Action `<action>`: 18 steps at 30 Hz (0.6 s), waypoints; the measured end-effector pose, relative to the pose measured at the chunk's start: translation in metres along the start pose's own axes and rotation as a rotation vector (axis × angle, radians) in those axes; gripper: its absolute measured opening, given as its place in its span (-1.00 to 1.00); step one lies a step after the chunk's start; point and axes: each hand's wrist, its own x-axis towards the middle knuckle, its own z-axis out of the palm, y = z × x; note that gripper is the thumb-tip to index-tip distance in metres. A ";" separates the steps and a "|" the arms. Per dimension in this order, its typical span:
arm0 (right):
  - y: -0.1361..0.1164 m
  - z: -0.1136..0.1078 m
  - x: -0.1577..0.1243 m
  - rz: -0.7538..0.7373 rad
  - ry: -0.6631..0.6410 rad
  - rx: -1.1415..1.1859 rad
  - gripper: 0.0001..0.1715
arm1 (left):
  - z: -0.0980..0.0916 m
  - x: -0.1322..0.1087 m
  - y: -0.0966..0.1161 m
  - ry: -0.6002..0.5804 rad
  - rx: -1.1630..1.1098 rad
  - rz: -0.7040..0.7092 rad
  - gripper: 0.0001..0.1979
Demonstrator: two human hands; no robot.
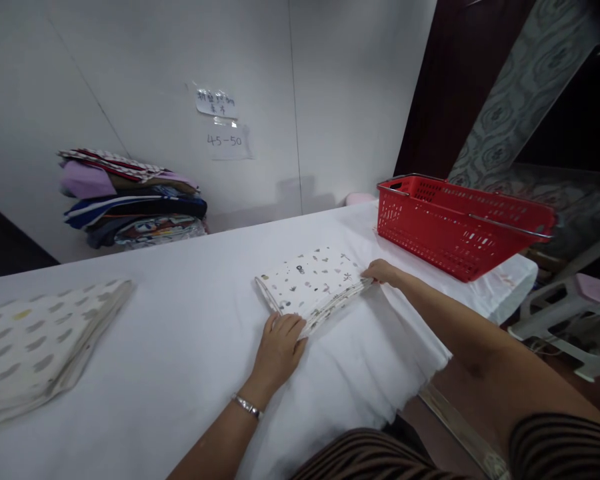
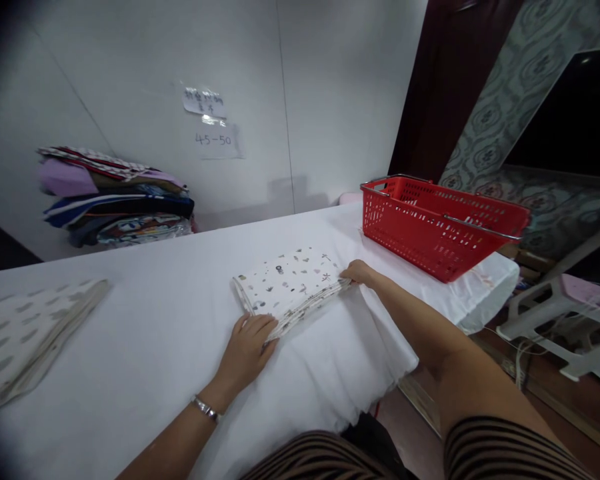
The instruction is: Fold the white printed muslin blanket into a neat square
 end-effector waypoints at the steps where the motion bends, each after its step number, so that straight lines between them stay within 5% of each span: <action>1: 0.001 0.002 -0.001 -0.008 0.022 -0.004 -0.74 | 0.000 0.000 0.001 -0.003 0.001 -0.007 -0.72; 8: 0.007 0.011 -0.009 -0.017 0.085 -0.100 -0.83 | 0.000 -0.002 0.004 -0.012 -0.004 -0.030 -0.72; 14: -0.004 0.009 -0.016 -0.086 0.187 -0.269 -0.71 | 0.002 -0.004 0.004 -0.021 -0.016 -0.030 -0.72; 18: -0.016 0.027 -0.030 -0.484 0.273 -0.358 -0.55 | 0.002 -0.005 0.004 -0.030 -0.028 -0.036 -0.73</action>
